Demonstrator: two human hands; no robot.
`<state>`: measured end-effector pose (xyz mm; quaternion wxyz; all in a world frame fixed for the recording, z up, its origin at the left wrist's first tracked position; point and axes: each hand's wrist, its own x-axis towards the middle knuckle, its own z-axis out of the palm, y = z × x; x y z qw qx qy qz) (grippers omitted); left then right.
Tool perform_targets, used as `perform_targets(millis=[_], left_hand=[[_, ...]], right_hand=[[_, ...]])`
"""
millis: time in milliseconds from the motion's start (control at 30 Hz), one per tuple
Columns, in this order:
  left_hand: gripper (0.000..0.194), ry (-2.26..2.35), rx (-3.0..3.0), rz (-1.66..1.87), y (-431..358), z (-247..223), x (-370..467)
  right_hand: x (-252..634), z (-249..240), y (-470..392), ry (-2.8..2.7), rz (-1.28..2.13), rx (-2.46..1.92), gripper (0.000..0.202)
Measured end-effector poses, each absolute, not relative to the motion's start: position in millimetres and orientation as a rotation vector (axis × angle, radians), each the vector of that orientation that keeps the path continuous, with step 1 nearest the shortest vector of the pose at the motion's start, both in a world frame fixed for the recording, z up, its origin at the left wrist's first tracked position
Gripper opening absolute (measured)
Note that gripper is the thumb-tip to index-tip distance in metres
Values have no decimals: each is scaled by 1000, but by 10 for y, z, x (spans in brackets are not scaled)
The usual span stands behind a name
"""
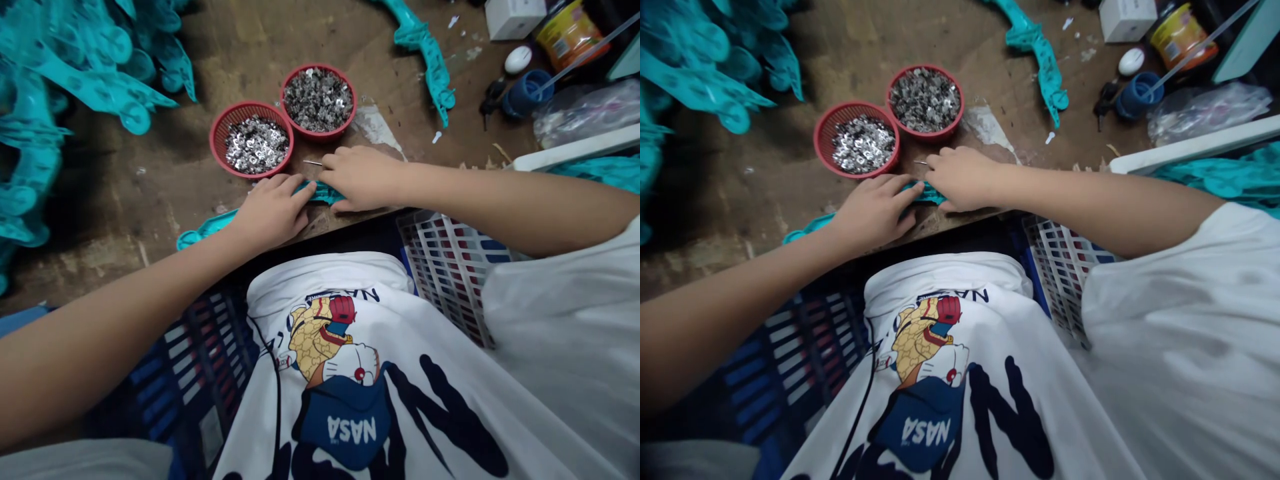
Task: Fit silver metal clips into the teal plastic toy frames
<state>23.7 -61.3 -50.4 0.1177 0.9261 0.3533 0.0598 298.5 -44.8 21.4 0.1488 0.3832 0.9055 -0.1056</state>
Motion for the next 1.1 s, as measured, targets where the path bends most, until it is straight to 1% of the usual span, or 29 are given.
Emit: perform_targets(millis=[133,233,367,500,567,667,900,1033,1100], left_hand=[[72,1007,2717,160,-575,-502,217],[70,1005,2713,184,-582,-505,196],[67,1012,2696,184,-602,-518,182],[67,1004,2704,157,-604,-516,198],[67,1007,2711,136,-606,-503,210],[67,1017,2717,105,-609,-475,224],[65,1045,2713,55,-608,-429,245],[68,1075,2692,83,-620,-419,267],[65,1091,2686,93,-607,-433,285]], right_hand=[[2970,183,-410,2624,-345,1154,49],[3000,196,-326,2665,-328,1010,46],[3053,140,-213,2719,-214,779,48],[3097,25,-131,2769,-101,615,58],[3101,-8,-105,2796,-82,542,62],[3071,-15,-89,2808,-76,481,63],[3004,105,-179,2732,-11,525,57],[3044,186,-259,2686,-110,690,53],[3041,176,-307,2692,-208,806,48]])
